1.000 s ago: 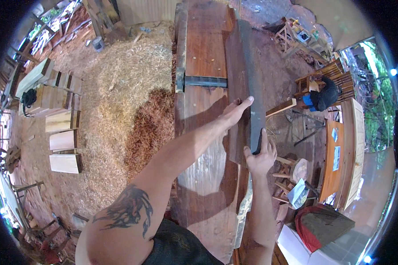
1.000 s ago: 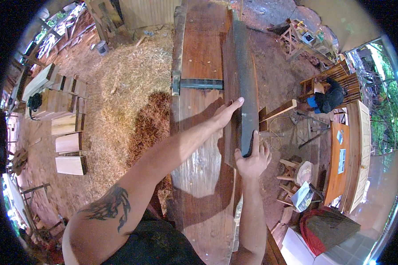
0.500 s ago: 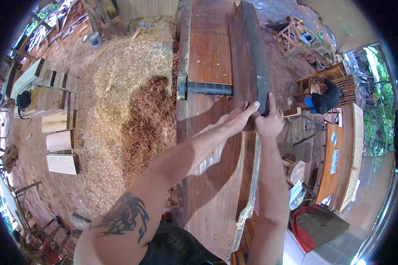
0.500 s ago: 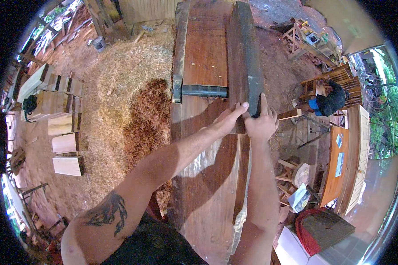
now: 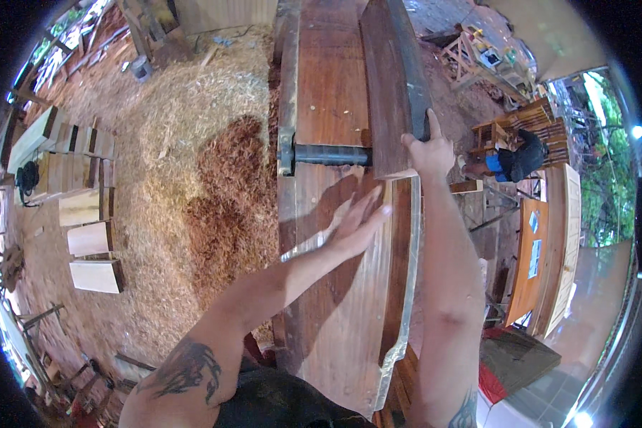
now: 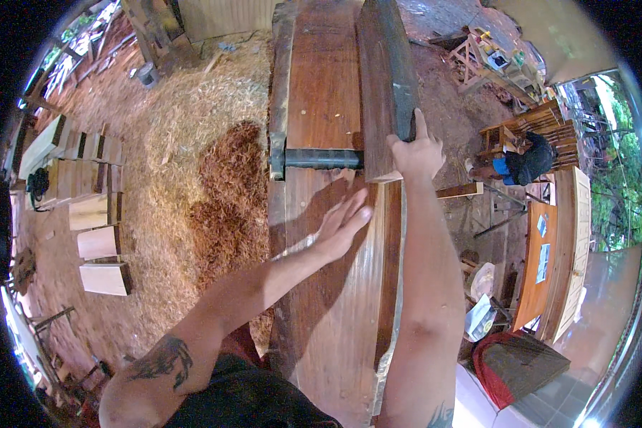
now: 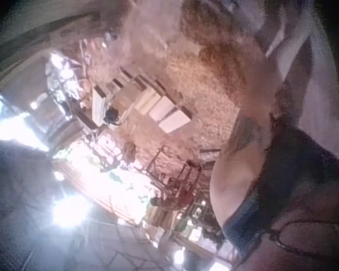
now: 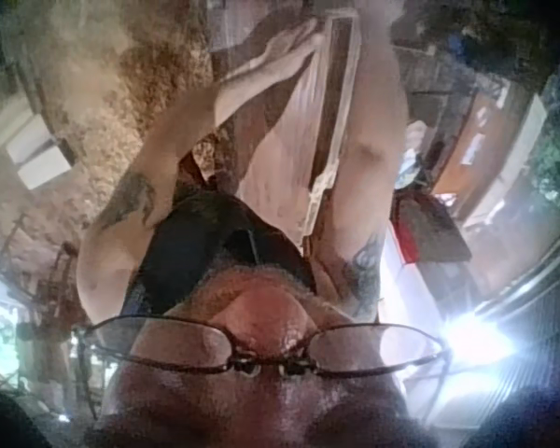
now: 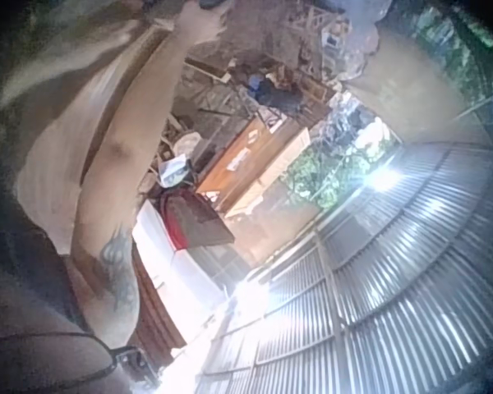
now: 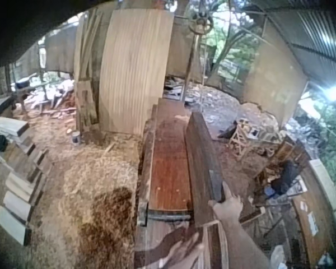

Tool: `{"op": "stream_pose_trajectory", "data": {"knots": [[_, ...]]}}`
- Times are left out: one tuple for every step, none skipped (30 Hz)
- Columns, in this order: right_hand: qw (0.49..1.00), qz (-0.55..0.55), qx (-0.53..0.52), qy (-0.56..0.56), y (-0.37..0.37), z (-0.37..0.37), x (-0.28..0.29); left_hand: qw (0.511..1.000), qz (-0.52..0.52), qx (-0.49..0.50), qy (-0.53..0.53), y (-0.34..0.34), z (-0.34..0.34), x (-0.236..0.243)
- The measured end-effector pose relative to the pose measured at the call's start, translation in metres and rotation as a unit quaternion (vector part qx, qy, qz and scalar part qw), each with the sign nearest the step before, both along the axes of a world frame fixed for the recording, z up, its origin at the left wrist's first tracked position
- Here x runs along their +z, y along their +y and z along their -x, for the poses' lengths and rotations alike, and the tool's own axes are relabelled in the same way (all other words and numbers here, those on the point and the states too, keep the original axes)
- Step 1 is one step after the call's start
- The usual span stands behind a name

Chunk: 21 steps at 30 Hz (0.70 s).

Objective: The person planes wooden boards by running them across a jointer machine, places a planed board onto a pile on the ground, and feeds additional wooden boards across the machine.

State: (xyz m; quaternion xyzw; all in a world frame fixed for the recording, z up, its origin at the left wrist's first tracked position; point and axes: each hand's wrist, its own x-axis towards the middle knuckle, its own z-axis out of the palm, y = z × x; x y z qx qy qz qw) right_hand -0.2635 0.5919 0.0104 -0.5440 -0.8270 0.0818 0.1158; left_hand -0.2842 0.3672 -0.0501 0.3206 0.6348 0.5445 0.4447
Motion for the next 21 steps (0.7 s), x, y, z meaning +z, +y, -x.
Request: {"op": "stream_pose_trajectory", "data": {"knots": [[1.000, 0.004, -0.009, -0.013, 0.006, 0.007, 0.000, 0.998, -0.018, 0.025, 0.056, -0.020, 0.000, -0.010], [1.000, 0.003, 0.001, 0.001, 0.013, 0.014, 0.001, 0.990, -0.042, 0.077, 0.112, -0.043, 0.004, -0.022], [1.000, 0.007, -0.005, -0.018, 0.019, 0.019, 0.000, 0.979, -0.051, 0.114, 0.162, -0.069, 0.009, -0.035], [0.999, 0.009, -0.019, -0.049, 0.024, 0.025, 0.000, 0.960, -0.055, 0.164, 0.222, -0.092, 0.016, -0.049], [0.999, 0.010, -0.010, -0.034, 0.029, 0.031, 0.000, 0.933, -0.057, 0.216, 0.282, -0.112, 0.022, -0.063], [1.000, 0.010, -0.004, -0.029, 0.034, 0.035, 0.000, 0.922, 0.018, 0.236, 0.308, -0.131, 0.027, -0.076], [0.999, 0.010, -0.009, -0.037, 0.037, 0.038, 0.001, 0.905, 0.094, 0.250, 0.331, -0.147, 0.025, -0.088], [1.000, 0.008, -0.001, -0.021, 0.040, 0.041, 0.002, 0.904, 0.089, 0.254, 0.333, -0.154, 0.016, -0.098], [1.000, 0.013, -0.002, -0.021, 0.045, 0.047, 0.003, 0.914, 0.133, 0.258, 0.283, -0.159, 0.010, -0.107], [0.999, 0.016, -0.013, -0.029, 0.049, 0.052, 0.004, 0.924, 0.208, 0.245, 0.208, -0.166, 0.005, -0.113], [1.000, 0.015, -0.003, -0.012, 0.053, 0.059, 0.005, 0.919, 0.170, 0.263, 0.239, -0.171, -0.003, -0.118], [1.000, 0.024, -0.011, -0.004, 0.058, 0.066, 0.006, 0.923, 0.178, 0.268, 0.213, -0.171, -0.013, -0.121], [0.999, 0.028, -0.027, -0.007, 0.064, 0.073, 0.007, 0.931, 0.201, 0.249, 0.176, -0.169, -0.016, -0.124], [0.999, 0.029, -0.020, 0.008, 0.072, 0.081, 0.009, 0.926, 0.179, 0.273, 0.191, -0.169, -0.016, -0.127], [0.998, 0.049, -0.030, 0.001, 0.078, 0.088, 0.009, 0.935, 0.197, 0.243, 0.166, -0.170, -0.019, -0.127], [0.996, 0.070, -0.049, -0.017, 0.083, 0.093, 0.010, 0.940, 0.219, 0.221, 0.140, -0.169, -0.016, -0.129], [0.997, 0.062, -0.036, 0.003, 0.089, 0.095, 0.014, 0.925, 0.214, 0.245, 0.194, -0.169, -0.019, -0.129], [0.997, 0.078, -0.011, -0.026, 0.092, 0.099, 0.019, 0.921, 0.196, 0.265, 0.208, -0.168, -0.015, -0.130], [0.993, 0.093, -0.011, -0.077, 0.090, 0.101, 0.022, 0.920, 0.216, 0.249, 0.211, -0.169, -0.016, -0.130], [0.994, 0.096, 0.012, -0.058, 0.083, 0.102, 0.025, 0.921, 0.254, 0.215, 0.204, -0.169, -0.015, -0.131], [0.994, 0.086, 0.036, -0.064, 0.077, 0.109, 0.032, 0.926, 0.224, 0.230, 0.199, -0.170, -0.015, -0.131]]}}
